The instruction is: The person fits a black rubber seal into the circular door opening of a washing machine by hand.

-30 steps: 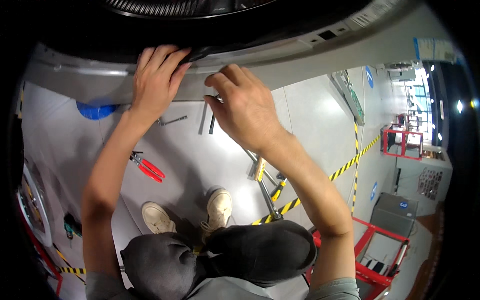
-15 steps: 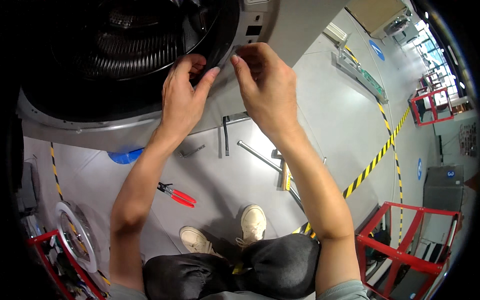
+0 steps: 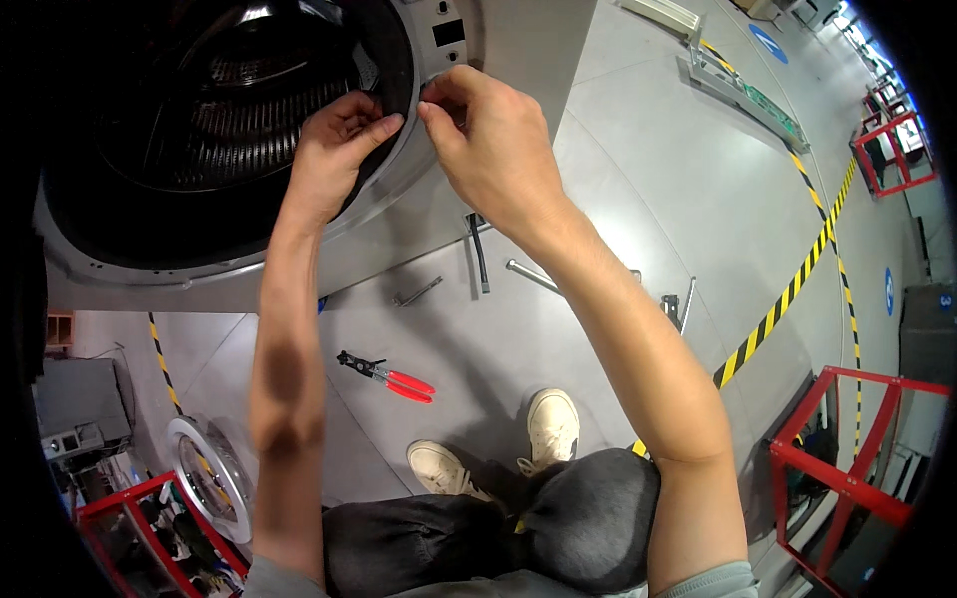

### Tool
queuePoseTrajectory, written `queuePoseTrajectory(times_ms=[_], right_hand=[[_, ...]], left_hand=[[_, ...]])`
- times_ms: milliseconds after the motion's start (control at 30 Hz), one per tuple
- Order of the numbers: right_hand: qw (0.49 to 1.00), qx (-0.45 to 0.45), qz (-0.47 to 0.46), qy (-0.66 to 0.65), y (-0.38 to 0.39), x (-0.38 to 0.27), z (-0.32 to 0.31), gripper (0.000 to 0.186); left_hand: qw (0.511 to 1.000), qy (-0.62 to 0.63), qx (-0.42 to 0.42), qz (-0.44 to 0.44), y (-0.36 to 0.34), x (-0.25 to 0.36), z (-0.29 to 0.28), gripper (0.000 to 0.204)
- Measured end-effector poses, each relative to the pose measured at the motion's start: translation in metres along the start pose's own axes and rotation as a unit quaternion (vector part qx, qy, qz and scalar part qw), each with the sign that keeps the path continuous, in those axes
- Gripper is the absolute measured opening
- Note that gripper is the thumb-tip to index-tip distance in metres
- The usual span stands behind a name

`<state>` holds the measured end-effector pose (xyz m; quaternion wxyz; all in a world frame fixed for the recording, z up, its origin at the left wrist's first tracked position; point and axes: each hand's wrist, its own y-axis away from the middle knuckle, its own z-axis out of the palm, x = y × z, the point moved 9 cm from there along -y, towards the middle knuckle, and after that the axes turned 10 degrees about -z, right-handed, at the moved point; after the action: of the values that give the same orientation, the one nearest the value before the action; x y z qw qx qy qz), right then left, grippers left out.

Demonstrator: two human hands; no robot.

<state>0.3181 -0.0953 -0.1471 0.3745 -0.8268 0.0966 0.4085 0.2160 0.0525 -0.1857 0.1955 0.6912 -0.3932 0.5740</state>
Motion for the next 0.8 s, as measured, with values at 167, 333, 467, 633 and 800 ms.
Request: queuePoseTrajectory(times_ms=[167, 333, 467, 633, 800], right_hand=[[1.0, 0.0, -0.008, 0.013, 0.002, 0.005, 0.001, 0.014], [1.0, 0.008, -0.014, 0.021, 0.001, 0.005, 0.0, 0.015], [0.998, 0.045, -0.048, 0.003, -0.002, -0.007, -0.005, 0.014], [0.994, 0.098, -0.038, -0.022, -0.004, -0.012, -0.008, 0.011], [0.992, 0.114, -0.049, -0.007, -0.005, -0.014, -0.009, 0.01]], left_hand=[[0.994, -0.049, 0.101, 0.01, 0.015, 0.007, 0.003, 0.021], [1.0, 0.021, 0.005, 0.009, 0.004, 0.003, 0.002, 0.014], [0.999, 0.037, -0.024, -0.001, -0.003, 0.002, 0.0, 0.012], [0.998, 0.045, -0.042, -0.017, -0.004, 0.004, 0.003, 0.015], [0.994, 0.052, -0.083, -0.051, -0.01, 0.01, 0.006, 0.015]])
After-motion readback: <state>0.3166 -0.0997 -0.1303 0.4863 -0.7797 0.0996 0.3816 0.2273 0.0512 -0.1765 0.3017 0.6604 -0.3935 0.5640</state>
